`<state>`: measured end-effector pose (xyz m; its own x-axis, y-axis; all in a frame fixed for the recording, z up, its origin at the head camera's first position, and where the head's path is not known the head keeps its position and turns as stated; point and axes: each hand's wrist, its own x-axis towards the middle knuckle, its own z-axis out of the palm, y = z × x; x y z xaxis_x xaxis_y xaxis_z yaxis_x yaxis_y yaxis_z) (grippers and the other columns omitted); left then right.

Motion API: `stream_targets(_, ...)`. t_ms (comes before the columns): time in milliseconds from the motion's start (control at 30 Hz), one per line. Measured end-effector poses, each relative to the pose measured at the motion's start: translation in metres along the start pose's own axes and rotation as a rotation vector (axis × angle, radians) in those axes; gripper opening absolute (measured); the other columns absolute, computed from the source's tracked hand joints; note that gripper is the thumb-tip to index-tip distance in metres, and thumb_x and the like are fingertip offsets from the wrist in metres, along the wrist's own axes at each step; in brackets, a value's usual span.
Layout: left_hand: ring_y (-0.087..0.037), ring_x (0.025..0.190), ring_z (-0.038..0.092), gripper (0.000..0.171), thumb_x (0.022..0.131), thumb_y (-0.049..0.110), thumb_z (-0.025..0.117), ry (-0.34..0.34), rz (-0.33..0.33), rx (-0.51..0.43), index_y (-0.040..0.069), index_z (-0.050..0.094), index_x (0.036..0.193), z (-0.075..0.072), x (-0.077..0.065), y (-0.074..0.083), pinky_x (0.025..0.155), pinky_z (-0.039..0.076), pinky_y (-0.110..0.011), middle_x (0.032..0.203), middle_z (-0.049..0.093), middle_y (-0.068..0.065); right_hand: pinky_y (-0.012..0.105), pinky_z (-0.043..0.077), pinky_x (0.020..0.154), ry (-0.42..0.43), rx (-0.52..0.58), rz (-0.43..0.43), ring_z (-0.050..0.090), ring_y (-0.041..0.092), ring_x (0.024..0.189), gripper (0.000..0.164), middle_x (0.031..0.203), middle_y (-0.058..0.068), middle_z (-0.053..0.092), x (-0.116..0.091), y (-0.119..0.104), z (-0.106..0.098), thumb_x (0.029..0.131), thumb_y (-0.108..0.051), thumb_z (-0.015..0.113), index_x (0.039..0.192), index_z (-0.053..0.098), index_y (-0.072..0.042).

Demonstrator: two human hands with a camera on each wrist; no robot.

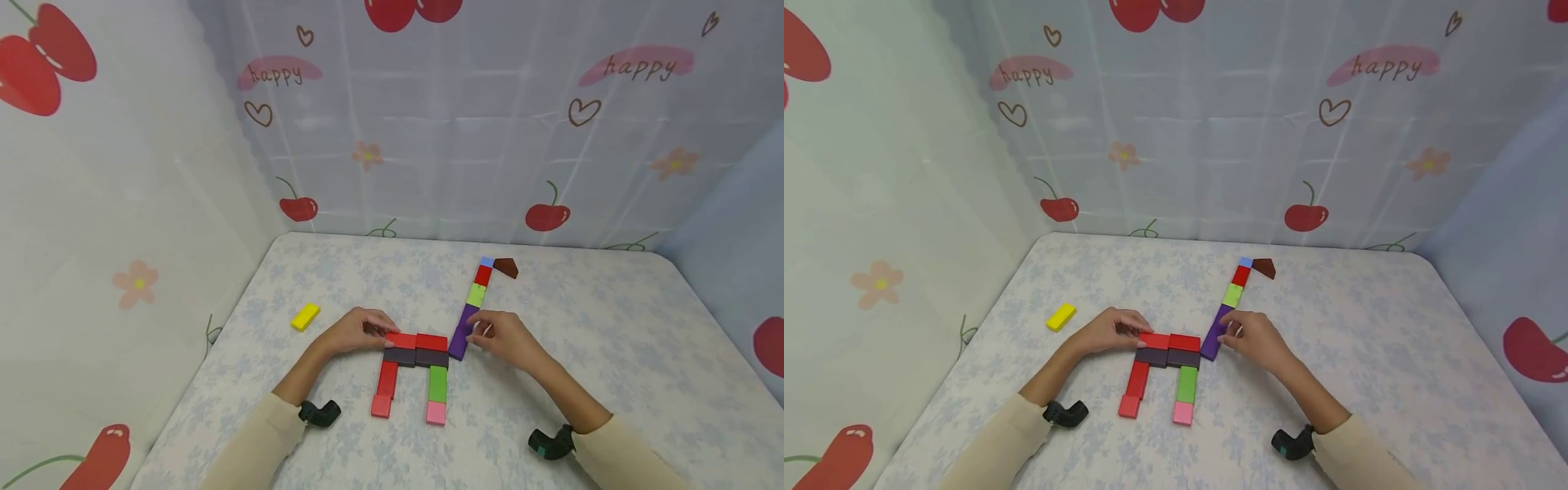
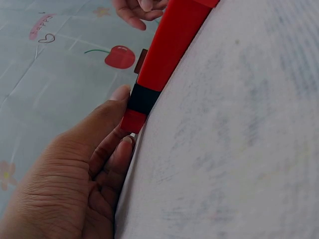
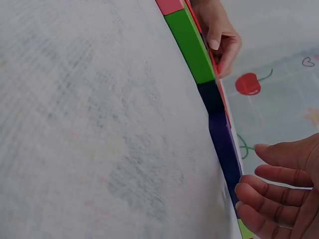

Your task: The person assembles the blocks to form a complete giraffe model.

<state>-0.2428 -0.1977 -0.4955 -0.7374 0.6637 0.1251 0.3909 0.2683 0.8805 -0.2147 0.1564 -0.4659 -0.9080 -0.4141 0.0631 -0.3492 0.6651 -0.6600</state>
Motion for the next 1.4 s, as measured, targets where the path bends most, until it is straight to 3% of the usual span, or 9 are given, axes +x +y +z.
stream_targets(500, -0.010, 0.086, 0.063, 0.026, 0.087, 0.006, 0.081, 0.001, 0.010, 0.004, 0.001, 0.078, 0.112, -0.001, -0.001, 0.003, 0.078, 0.055, -0.029, 0.109, 0.073, -0.012, 0.025, 0.052, 0.059, 0.004, 0.167, 0.039, 0.059, 0.016, 0.066, 0.020, 0.078, 0.002, 0.065, 0.007, 0.013, 0.016, 0.087, -0.003, 0.079, 0.106, 0.073, -0.002)
stream_targets(767, -0.014, 0.087, 0.064, 0.027, 0.087, 0.010, 0.082, 0.017, -0.020, 0.045, 0.008, 0.079, 0.113, 0.001, 0.004, -0.025, 0.079, 0.055, -0.029, 0.109, 0.073, -0.005, 0.025, 0.051, 0.059, 0.006, 0.206, 0.040, 0.059, 0.016, 0.066, 0.020, 0.079, 0.003, 0.066, 0.008, 0.016, 0.017, 0.087, -0.003, 0.079, 0.106, 0.072, -0.001)
stream_targets(1000, -0.016, 0.097, 0.066, 0.025, 0.092, 0.016, 0.078, 0.009, -0.039, -0.012, 0.014, 0.078, 0.117, -0.001, 0.008, -0.028, 0.084, 0.055, -0.030, 0.111, 0.073, 0.001, 0.024, 0.049, 0.057, -0.010, 0.237, 0.046, 0.058, 0.018, 0.066, 0.021, 0.081, 0.006, 0.065, 0.006, 0.017, 0.015, 0.089, -0.004, 0.078, 0.108, 0.071, 0.001)
stream_targets(1133, -0.018, 0.096, 0.066, 0.025, 0.096, 0.015, 0.073, 0.054, -0.049, 0.039, 0.009, 0.077, 0.119, -0.020, 0.006, -0.011, 0.081, 0.055, -0.031, 0.111, 0.074, 0.003, 0.024, 0.050, 0.058, -0.014, 0.238, 0.044, 0.058, 0.018, 0.067, 0.022, 0.082, 0.006, 0.066, 0.006, 0.019, 0.013, 0.088, -0.004, 0.078, 0.108, 0.071, 0.000)
stream_targets(1267, -0.016, 0.091, 0.063, 0.028, 0.095, 0.020, 0.075, 0.192, -0.074, 0.227, 0.012, 0.076, 0.122, -0.055, -0.008, 0.010, 0.077, 0.055, -0.034, 0.109, 0.073, 0.006, 0.024, 0.050, 0.059, -0.020, 0.240, 0.033, 0.058, 0.018, 0.067, 0.023, 0.082, 0.006, 0.066, 0.008, 0.020, 0.013, 0.087, -0.004, 0.079, 0.108, 0.071, 0.000)
stream_targets(1400, -0.019, 0.091, 0.065, 0.037, 0.095, 0.019, 0.075, 0.331, -0.163, 0.360, 0.016, 0.071, 0.131, -0.084, -0.031, 0.016, 0.081, 0.055, -0.039, 0.110, 0.073, -0.003, 0.024, 0.050, 0.058, -0.022, 0.241, 0.045, 0.058, 0.018, 0.067, 0.023, 0.081, 0.005, 0.066, 0.007, 0.020, 0.014, 0.087, -0.004, 0.079, 0.108, 0.072, 0.000)
